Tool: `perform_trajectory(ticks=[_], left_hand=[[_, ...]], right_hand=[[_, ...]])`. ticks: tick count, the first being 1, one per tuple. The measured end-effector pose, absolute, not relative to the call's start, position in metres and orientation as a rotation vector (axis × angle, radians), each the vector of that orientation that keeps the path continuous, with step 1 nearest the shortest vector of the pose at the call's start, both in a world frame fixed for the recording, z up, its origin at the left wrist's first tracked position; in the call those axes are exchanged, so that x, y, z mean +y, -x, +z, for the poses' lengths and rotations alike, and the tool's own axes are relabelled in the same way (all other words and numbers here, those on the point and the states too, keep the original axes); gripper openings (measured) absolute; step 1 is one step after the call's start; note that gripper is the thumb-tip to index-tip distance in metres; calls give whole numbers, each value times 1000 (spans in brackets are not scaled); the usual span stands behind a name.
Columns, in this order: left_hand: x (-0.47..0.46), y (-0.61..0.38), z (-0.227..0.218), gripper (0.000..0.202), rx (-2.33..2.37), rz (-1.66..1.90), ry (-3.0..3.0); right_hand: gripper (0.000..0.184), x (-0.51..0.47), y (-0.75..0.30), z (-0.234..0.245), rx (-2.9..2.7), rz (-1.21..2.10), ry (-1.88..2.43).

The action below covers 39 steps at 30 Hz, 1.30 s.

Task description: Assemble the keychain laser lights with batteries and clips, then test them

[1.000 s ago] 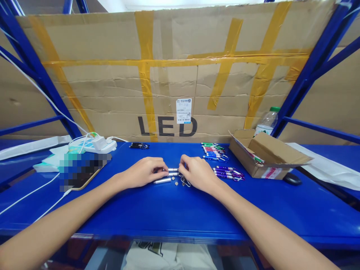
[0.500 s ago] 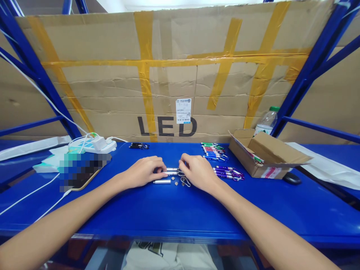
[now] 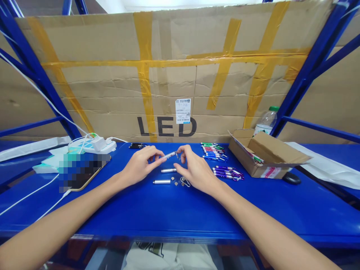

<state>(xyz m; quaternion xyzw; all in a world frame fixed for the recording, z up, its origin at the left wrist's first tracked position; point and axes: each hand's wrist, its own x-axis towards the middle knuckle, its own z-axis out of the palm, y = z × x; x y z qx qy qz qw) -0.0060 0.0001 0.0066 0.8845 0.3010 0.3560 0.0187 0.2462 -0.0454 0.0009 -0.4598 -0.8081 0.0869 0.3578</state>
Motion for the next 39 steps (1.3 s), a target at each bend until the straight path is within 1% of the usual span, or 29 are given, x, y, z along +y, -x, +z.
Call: perform_trajectory(ticks=[3, 7, 9, 14, 19, 26, 31, 35, 39], left_hand=[[-2, 5, 8, 25, 865, 1156, -2768], [-4, 4, 9, 23, 822, 1230, -2762], [-4, 4, 9, 20, 814, 1239, -2758], [-4, 3, 7, 16, 832, 1201, -2746], [-6, 2, 8, 15, 855, 1172, -2743], [-4, 3, 6, 21, 881, 1078, -2774], [-5, 3, 4, 23, 847, 1025, -2802], [-7, 2, 4, 20, 782, 1002, -2801], [-6, 2, 3, 18, 823, 1060, -2792]], right_hand=[[33, -44, -247, 0, -2045, 203, 1179], [20, -44, -248, 2, -2050, 140, 1128], [17, -45, -248, 3, -2069, 98, 1106], [18, -47, -247, 5, -2097, 80, 1059], [15, -48, -245, 4, -2074, 208, 1082], [12, -52, -241, 3, -2069, 301, 1031], [12, -52, -240, -1, -2093, 292, 957], [10, -50, -240, -4, -2117, 297, 941], [15, -48, -241, -6, -2100, 270, 987]])
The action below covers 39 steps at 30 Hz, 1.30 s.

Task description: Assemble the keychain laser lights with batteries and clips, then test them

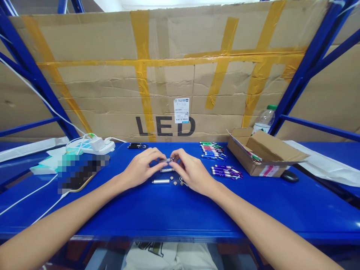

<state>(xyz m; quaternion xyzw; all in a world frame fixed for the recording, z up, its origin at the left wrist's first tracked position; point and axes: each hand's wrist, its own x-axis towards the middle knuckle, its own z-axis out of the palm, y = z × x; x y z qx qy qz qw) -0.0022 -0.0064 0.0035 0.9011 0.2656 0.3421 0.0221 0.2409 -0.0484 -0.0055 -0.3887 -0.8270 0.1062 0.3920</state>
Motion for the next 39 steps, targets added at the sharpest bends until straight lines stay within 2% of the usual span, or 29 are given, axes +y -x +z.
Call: perform_trajectory(ticks=[8, 14, 23, 29, 39], left_hand=[[-2, 3, 3, 18, 917, 1175, -2789], [-4, 2, 5, 18, 921, 1182, -2791], [-4, 3, 2, 24, 880, 1180, -2876], [-5, 1, 3, 25, 858, 1215, -2875], [-6, 2, 5, 25, 860, 1150, -2855]], right_hand=[[20, -40, -244, -8, -2092, 104, 1045], [17, -35, -246, -11, -2106, 90, 1080], [37, -29, -252, -20, -2289, 129, 980], [42, -29, -254, -21, -2307, 178, 959], [34, -38, -250, -11, -2294, 222, 1023]])
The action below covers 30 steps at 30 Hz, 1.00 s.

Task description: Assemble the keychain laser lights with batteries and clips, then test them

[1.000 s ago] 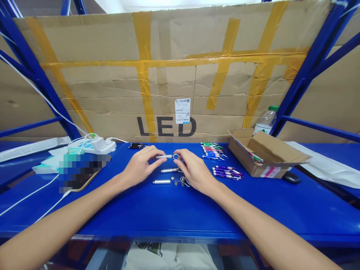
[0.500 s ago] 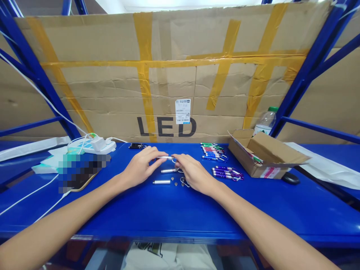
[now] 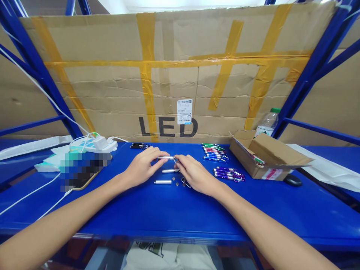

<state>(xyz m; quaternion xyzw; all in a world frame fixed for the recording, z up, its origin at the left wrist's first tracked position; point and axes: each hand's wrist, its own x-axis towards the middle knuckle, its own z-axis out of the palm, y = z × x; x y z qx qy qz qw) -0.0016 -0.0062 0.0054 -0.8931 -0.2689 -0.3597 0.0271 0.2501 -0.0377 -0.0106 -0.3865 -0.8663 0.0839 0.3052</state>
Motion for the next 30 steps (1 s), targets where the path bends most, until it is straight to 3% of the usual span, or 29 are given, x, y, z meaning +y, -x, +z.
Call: perform_trajectory(ticks=[18, 30], left_hand=[[-8, 1, 6, 18, -925, -989, 2857], [-8, 3, 6, 25, -857, -996, 2860]], right_hand=[[31, -31, -253, -14, -2274, 139, 1008], [30, -33, -251, -8, -2192, 153, 1063]])
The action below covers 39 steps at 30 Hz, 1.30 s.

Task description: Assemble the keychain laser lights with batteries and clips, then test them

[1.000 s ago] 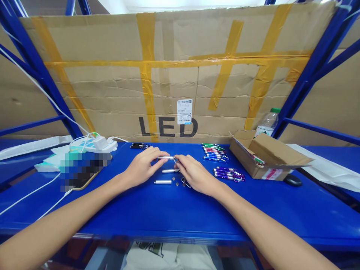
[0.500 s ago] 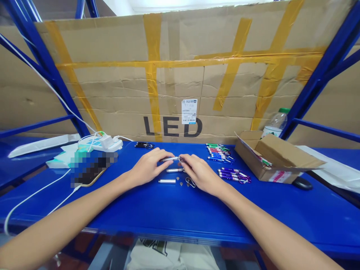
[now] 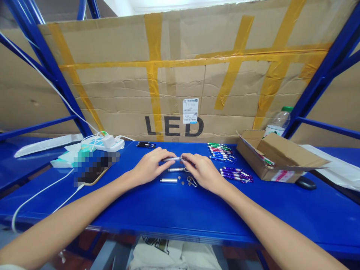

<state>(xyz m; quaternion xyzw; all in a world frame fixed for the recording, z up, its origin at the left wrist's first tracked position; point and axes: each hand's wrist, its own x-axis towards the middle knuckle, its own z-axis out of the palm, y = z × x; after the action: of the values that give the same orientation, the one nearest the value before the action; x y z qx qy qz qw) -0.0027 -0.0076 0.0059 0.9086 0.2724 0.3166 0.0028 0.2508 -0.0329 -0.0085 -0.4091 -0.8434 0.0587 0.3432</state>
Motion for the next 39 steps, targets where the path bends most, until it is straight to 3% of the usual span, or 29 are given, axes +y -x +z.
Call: perform_trajectory(ticks=[14, 39], left_hand=[[-6, 6, 6, 30, 805, 1010, -2834], [-5, 6, 8, 22, 714, 991, -2825]], right_hand=[[29, -34, -246, -10, -2068, 224, 1096], [25, -37, -241, -9, -1951, 435, 1088]])
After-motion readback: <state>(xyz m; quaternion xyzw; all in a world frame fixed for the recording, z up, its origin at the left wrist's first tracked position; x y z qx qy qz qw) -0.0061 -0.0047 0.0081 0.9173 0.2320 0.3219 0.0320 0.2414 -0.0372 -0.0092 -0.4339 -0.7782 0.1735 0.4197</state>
